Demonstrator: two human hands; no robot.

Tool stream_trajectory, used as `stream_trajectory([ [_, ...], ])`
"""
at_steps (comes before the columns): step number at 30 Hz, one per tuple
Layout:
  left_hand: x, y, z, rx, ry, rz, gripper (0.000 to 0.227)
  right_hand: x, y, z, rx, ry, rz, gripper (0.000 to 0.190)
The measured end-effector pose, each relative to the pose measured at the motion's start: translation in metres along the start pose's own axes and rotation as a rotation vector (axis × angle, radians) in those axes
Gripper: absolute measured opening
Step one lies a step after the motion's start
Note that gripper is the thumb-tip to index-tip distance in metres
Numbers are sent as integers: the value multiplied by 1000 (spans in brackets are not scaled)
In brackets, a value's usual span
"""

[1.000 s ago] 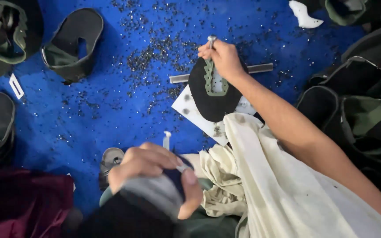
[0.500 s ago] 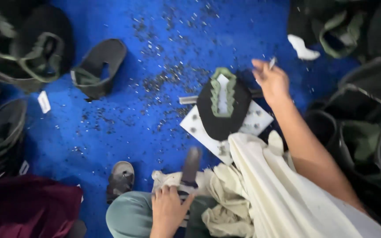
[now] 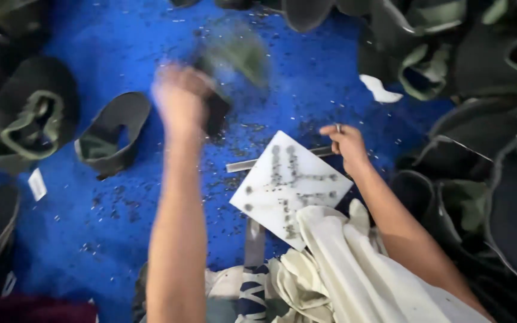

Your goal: The person punches holes and attaches metal eyelets to shoe uppers using a manual punch tool.

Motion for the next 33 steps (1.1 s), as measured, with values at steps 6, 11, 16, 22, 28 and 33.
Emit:
stream_trajectory([
  [6,125,70,45,-113,-126,10,76,-202,30,41,357,699,-1108,39],
  [11,53,248,57,-244,-294,-366,37,-254,-17,3,544,1199,-794,36],
  [16,52,284,47,-137,-176,-278,44,-214,164,118,121,1182,-766,19],
  [22,7,249,-14,168,-433,-438,33,-94,177,137,-714,859,-191,10],
  [28,95,187,58,-176,-731,3,19,-123,84,99,-441,428,-57,68],
  [33,98,112,89,-161,-594,381,18,-179,32,115,-316,802,-651,46],
])
Point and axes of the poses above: each hand's wrist, its own y-axis away from the middle knuckle, its own z-axis out of the palm, x = y × z, the point moved 5 cm from there along -y, towards the middle knuckle, and after that the axes turned 8 degrees about -y, right-handed, at the moved point
